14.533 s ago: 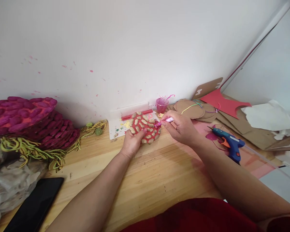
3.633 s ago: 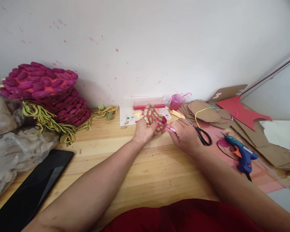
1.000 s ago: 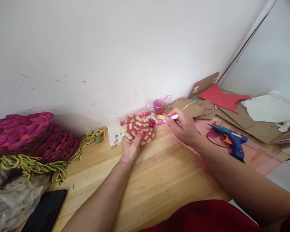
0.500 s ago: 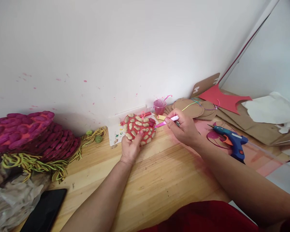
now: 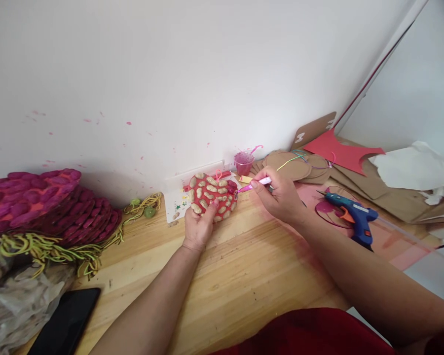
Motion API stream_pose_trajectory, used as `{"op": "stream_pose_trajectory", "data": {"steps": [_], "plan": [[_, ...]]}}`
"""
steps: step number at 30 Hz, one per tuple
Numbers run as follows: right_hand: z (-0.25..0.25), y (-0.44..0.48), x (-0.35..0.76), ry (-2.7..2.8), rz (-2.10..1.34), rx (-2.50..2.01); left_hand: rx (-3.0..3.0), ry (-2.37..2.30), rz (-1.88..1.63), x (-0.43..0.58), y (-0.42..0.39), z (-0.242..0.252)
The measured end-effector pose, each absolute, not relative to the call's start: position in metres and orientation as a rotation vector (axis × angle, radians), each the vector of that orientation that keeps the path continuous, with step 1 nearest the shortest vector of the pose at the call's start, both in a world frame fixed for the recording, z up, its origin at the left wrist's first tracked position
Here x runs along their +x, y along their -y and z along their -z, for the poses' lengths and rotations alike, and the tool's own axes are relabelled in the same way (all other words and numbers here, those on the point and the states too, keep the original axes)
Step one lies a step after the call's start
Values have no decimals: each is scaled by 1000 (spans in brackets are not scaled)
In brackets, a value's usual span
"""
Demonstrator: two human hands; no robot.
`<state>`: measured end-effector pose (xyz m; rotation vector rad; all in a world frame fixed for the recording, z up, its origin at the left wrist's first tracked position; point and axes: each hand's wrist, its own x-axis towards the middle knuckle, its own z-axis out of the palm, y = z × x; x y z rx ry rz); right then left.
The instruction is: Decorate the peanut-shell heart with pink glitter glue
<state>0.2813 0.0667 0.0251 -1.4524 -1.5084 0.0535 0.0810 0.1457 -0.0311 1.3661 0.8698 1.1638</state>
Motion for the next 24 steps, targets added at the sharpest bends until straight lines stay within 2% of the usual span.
{"op": "stream_pose_trajectory", "data": {"steps": [9, 17, 24], "plan": [[-22, -70, 282, 1453, -71, -1472, 1405, -866, -1169, 81, -148, 32], [-23, -83, 300, 1141, -29, -1431, 1359, -901, -1205, 84, -155, 35], [-54, -130, 325, 1285, 255, -1901, 1338, -886, -1233, 84, -156, 36]]}}
